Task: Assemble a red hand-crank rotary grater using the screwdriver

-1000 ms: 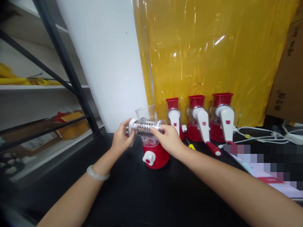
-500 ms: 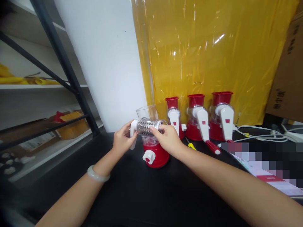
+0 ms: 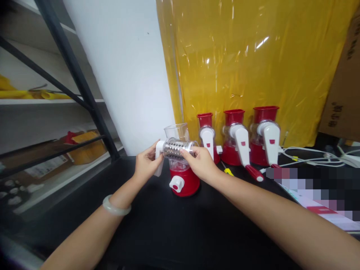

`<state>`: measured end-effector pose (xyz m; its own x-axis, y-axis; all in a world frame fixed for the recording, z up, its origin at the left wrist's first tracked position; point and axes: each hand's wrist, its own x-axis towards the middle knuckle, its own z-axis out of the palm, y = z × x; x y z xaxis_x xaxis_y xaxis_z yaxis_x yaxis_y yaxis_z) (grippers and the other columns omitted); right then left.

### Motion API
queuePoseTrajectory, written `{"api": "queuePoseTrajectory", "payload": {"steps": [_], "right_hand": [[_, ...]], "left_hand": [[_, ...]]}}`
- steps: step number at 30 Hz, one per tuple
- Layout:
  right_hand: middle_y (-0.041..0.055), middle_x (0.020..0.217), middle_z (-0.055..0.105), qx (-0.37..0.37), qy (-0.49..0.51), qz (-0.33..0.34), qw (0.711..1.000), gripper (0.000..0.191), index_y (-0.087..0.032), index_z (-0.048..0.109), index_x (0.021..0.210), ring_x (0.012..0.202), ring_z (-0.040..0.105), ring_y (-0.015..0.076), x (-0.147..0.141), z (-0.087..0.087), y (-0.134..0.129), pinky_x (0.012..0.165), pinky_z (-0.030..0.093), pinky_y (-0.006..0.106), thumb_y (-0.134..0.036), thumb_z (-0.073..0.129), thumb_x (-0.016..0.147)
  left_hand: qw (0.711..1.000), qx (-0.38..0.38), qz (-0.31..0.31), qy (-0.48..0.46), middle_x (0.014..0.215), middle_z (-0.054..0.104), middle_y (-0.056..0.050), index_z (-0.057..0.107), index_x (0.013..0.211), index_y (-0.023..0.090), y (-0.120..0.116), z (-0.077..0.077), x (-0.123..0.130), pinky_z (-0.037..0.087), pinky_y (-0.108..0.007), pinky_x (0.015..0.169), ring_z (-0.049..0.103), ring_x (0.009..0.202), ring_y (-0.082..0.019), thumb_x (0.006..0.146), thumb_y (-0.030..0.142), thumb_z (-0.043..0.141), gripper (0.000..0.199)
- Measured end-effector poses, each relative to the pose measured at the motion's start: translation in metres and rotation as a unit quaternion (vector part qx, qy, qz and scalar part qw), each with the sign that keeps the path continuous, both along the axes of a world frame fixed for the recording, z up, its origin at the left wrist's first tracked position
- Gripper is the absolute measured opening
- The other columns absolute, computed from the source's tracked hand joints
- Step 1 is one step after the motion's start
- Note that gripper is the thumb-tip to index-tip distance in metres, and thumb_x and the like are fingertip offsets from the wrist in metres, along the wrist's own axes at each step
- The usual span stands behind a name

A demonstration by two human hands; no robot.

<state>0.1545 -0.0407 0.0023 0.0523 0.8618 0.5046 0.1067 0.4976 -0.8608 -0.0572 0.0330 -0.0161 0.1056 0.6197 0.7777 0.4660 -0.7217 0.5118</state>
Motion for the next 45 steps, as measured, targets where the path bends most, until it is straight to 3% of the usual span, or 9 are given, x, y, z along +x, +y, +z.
{"api": "queuePoseTrajectory", "payload": {"steps": [9,14,19,24,28,33,37,41,45], "right_hand": [[0.0082,0.078,0.075,-0.002,0.007,0.000,1.000,0.042,-0.017,0.074,0.075,0.075,0.068,0.0236,0.002,-0.003,0.004,0.068,0.053,0.036,-0.058,0.068,0.074],[0.0068,0.074,0.073,-0.005,0.009,-0.012,1.000,0.041,-0.016,0.073,0.073,0.069,0.065,0.0210,0.008,-0.006,0.010,0.064,0.049,0.033,-0.057,0.069,0.074],[-0.0014,0.053,0.052,0.038,0.023,-0.120,0.992,0.045,-0.020,0.052,0.054,0.056,0.049,0.0135,0.013,-0.011,0.014,0.055,0.040,0.028,-0.057,0.070,0.073],[0.0010,0.084,0.056,0.106,0.092,-0.221,0.965,0.043,-0.022,0.051,0.088,0.073,0.055,0.0161,0.012,-0.023,0.022,0.072,0.049,0.033,-0.052,0.076,0.068],[0.0114,0.122,0.054,0.115,0.087,-0.218,0.965,0.051,-0.023,0.054,0.113,0.111,0.055,0.0236,0.015,-0.027,0.033,0.100,0.045,0.043,-0.053,0.069,0.075],[0.0088,0.121,0.066,0.081,0.092,-0.046,0.991,0.041,-0.023,0.061,0.113,0.118,0.059,0.0235,0.023,-0.025,0.042,0.107,0.041,0.043,-0.054,0.050,0.089],[0.0076,0.116,0.070,0.078,0.088,-0.052,0.992,0.040,-0.022,0.065,0.108,0.114,0.062,0.0240,0.027,-0.026,0.045,0.106,0.042,0.043,-0.054,0.050,0.089],[0.0073,0.117,0.070,0.084,0.079,-0.053,0.992,0.041,-0.023,0.066,0.110,0.114,0.062,0.0237,0.027,-0.027,0.046,0.106,0.043,0.042,-0.053,0.049,0.090],[0.0074,0.119,0.070,0.093,0.070,-0.055,0.992,0.042,-0.023,0.067,0.111,0.115,0.062,0.0237,0.027,-0.028,0.047,0.105,0.043,0.042,-0.054,0.047,0.091]], "left_hand": [[0.994,0.049,0.065,0.075,0.087,0.079,-0.004,0.061,0.135,0.014,-0.018,0.006,0.006,0.060,-0.025,0.074,0.071,0.067,-0.016,0.079,0.028,0.071,0.058],[0.998,0.011,0.006,0.055,0.098,0.079,-0.006,0.059,0.136,0.015,-0.015,0.010,0.006,0.062,-0.030,0.075,0.075,0.081,-0.021,0.081,0.032,0.069,0.058],[0.985,-0.052,-0.054,0.158,0.127,0.067,-0.016,0.038,0.149,0.014,-0.014,0.026,-0.010,0.058,-0.036,0.089,0.069,0.108,-0.026,0.083,0.043,0.068,0.079],[0.863,-0.129,0.027,0.488,0.096,0.075,-0.011,0.067,0.111,0.017,-0.031,0.027,-0.038,0.055,-0.042,0.080,0.072,0.089,-0.032,0.076,0.062,0.069,0.058],[0.799,-0.073,0.093,0.590,0.090,0.072,-0.009,0.064,0.090,0.018,-0.065,0.029,-0.049,0.050,-0.035,0.068,0.070,0.083,-0.029,0.084,0.044,0.064,0.026],[0.759,-0.020,0.157,0.631,0.078,0.070,-0.004,0.057,0.078,0.022,-0.113,0.068,-0.041,0.039,-0.030,0.056,0.068,0.071,-0.024,0.084,0.025,0.053,0.008],[0.759,0.054,0.276,0.588,0.079,0.071,-0.006,0.064,0.088,0.023,-0.123,0.112,-0.021,0.035,-0.031,0.055,0.067,0.071,-0.026,0.082,0.027,0.052,0.013],[0.791,0.149,0.376,0.459,0.083,0.071,-0.011,0.066,0.092,0.019,-0.089,0.149,0.003,0.039,-0.034,0.063,0.065,0.079,-0.028,0.091,0.036,0.046,0.026],[0.798,0.190,0.359,0.445,0.095,0.071,-0.016,0.068,0.095,0.015,-0.023,0.165,0.026,0.041,-0.043,0.084,0.062,0.097,-0.031,0.089,0.024,0.046,0.024]]}}
